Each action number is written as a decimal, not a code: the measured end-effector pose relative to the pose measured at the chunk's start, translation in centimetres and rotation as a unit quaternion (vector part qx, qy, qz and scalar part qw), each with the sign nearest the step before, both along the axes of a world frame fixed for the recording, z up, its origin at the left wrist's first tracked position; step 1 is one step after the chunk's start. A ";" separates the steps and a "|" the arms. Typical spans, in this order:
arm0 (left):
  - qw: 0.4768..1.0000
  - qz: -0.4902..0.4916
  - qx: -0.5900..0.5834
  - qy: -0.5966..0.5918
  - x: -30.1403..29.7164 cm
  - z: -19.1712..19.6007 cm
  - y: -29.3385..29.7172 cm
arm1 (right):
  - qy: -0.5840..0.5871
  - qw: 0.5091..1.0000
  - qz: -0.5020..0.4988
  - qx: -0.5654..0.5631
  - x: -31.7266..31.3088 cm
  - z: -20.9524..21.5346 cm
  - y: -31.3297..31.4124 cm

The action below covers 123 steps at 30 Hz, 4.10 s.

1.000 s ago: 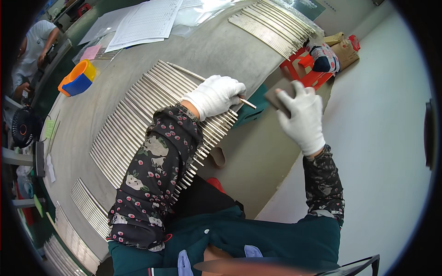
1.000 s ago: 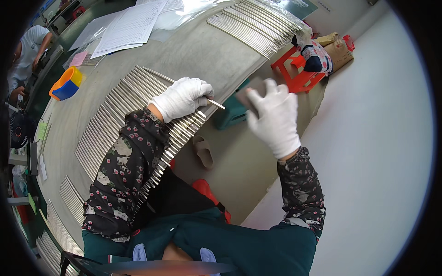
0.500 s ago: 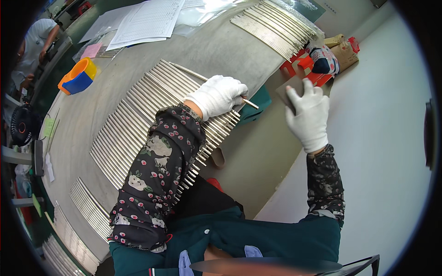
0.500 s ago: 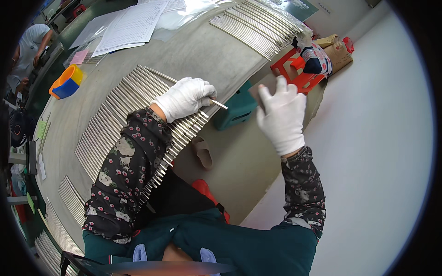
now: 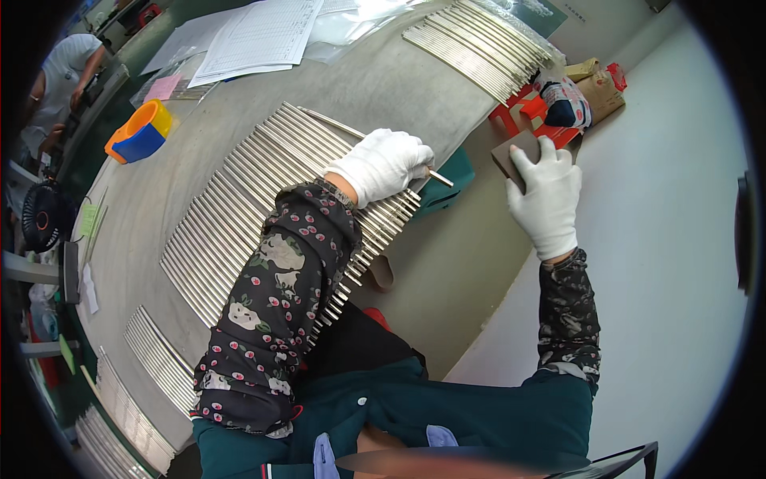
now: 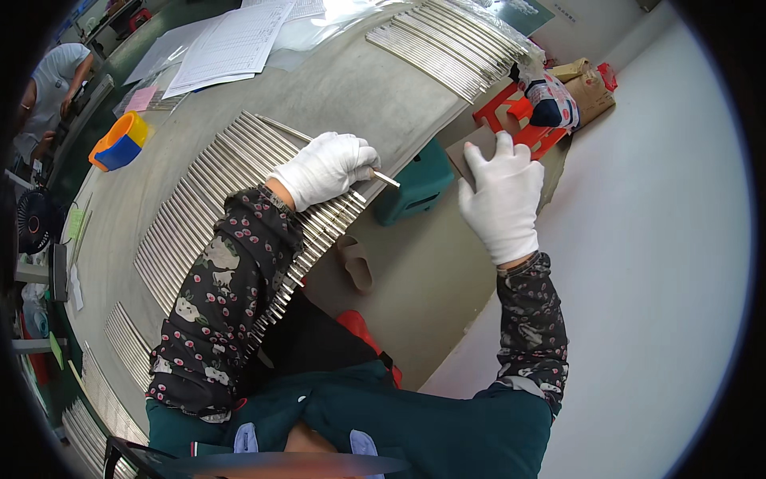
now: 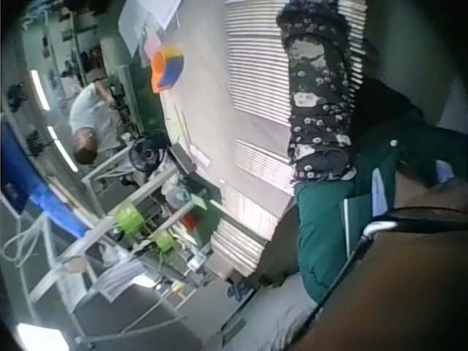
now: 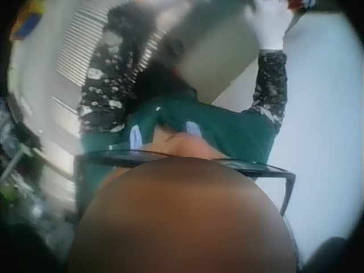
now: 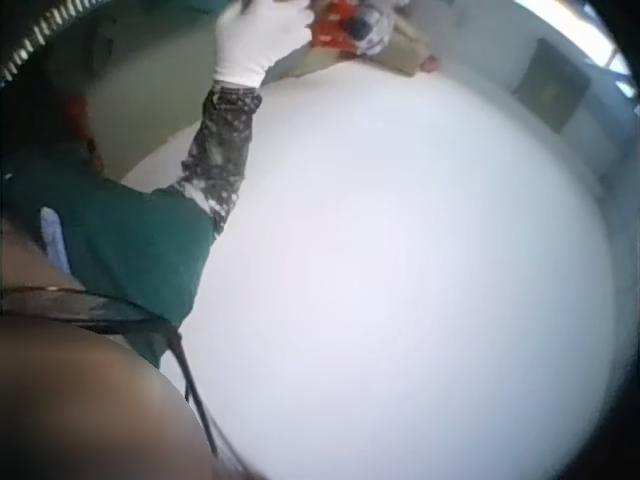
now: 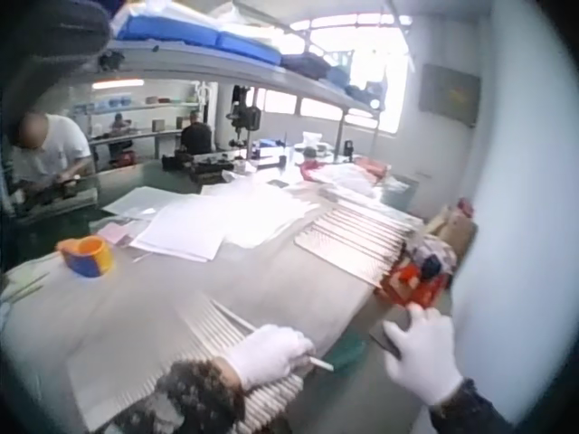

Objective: The recorder is using a sanding block to sand the edges of several flat, metallic or plastic components laid out in rows on a workbench.

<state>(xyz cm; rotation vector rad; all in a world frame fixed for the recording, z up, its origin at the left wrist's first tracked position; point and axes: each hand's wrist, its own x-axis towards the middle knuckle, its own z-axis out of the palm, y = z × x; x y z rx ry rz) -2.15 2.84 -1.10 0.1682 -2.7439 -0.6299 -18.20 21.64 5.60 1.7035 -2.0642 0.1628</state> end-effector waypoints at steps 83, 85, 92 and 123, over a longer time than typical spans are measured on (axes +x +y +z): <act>0.921 0.374 0.060 -0.088 30.8 2.1 21.7 | -0.249 0.904 0.346 -0.043 17.4 -0.4 -0.3; 0.922 0.375 0.056 -0.083 30.6 1.9 21.6 | -0.245 0.904 0.347 -0.040 17.5 -0.6 -0.2; 0.927 0.362 0.055 -0.082 30.6 1.8 21.3 | -0.253 0.902 0.349 -0.029 18.2 -0.6 -0.3; 0.840 0.541 0.041 -0.020 39.1 0.1 5.4 | -0.182 0.868 0.425 0.181 29.6 -1.8 2.8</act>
